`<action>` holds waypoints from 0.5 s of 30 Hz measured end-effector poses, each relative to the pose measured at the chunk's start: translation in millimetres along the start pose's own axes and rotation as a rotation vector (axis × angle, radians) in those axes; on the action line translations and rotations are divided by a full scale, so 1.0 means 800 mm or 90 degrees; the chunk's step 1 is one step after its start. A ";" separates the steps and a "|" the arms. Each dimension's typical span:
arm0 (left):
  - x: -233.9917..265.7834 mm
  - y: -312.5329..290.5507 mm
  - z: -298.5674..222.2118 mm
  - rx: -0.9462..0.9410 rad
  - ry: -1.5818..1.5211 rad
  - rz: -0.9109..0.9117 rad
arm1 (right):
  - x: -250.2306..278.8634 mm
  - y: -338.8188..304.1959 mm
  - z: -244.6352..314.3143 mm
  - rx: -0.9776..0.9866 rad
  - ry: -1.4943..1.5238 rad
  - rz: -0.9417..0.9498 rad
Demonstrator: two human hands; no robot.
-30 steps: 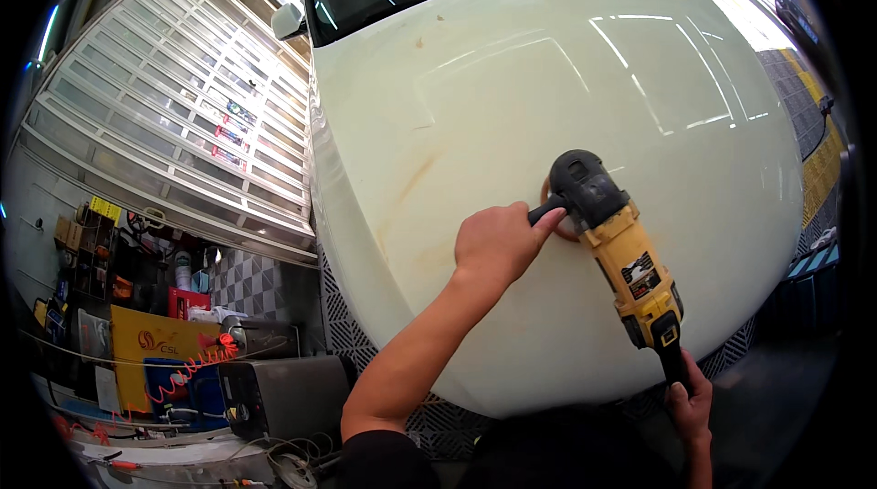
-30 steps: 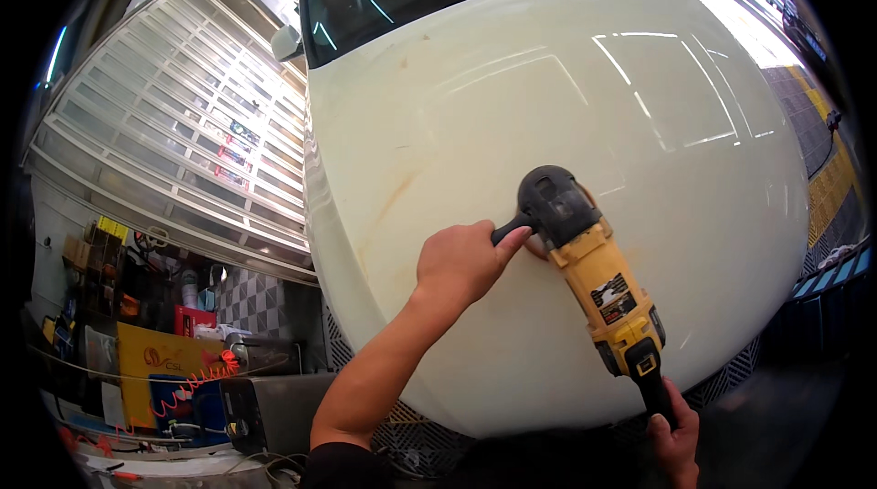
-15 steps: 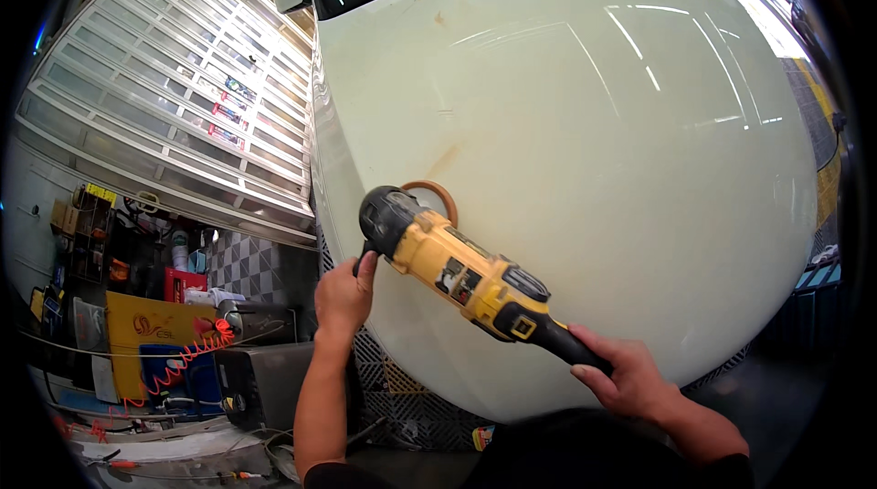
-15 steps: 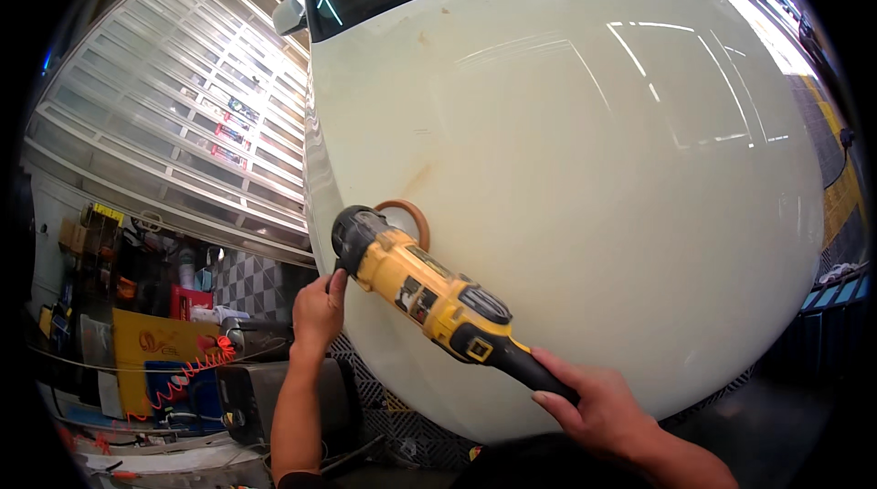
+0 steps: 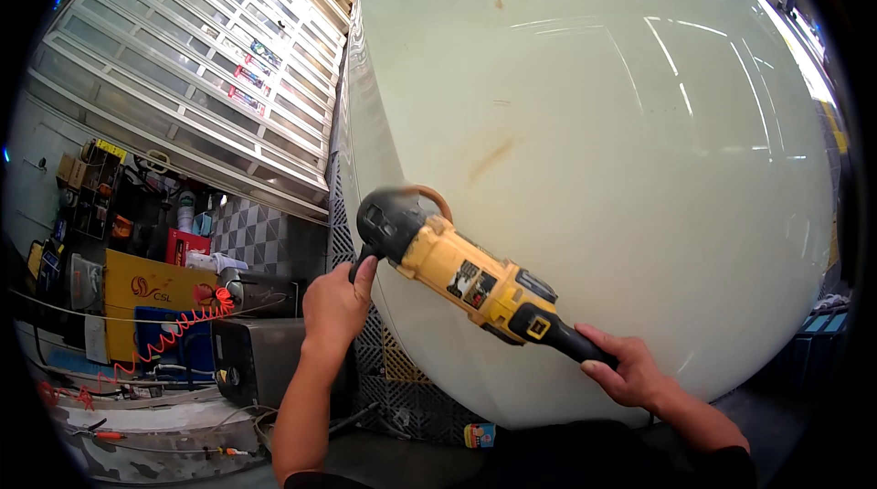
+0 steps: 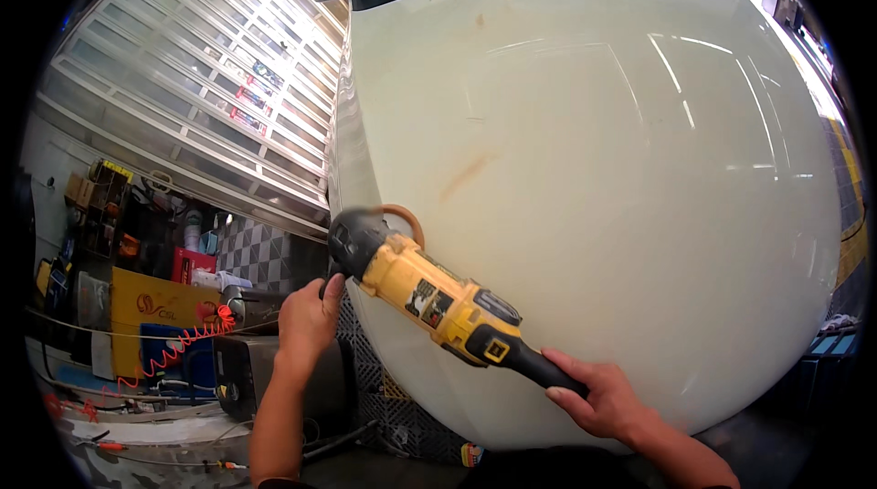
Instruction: The person uses a yellow electric polishing machine to buff the hood of a white car. They move the tool in circular and linear motions across the surface, briefly pausing to apply a liquid from a spray bottle before resuming the polishing process.
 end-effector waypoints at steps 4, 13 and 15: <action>-0.028 -0.134 -0.028 -0.002 -0.011 0.054 | 0.019 -0.097 -0.050 0.034 -0.017 0.067; -0.041 -0.042 -0.068 -0.050 -0.028 0.007 | 0.045 -0.078 -0.040 0.012 -0.100 -0.012; -0.046 0.048 -0.090 -0.110 -0.079 -0.038 | 0.068 -0.049 -0.001 0.023 -0.137 -0.097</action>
Point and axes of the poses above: each hand's wrist, its own y-axis towards the middle knuckle, its own x-axis out of the back of the hand, z = x × y, the point moved 9 cm from there along y, towards the middle knuckle
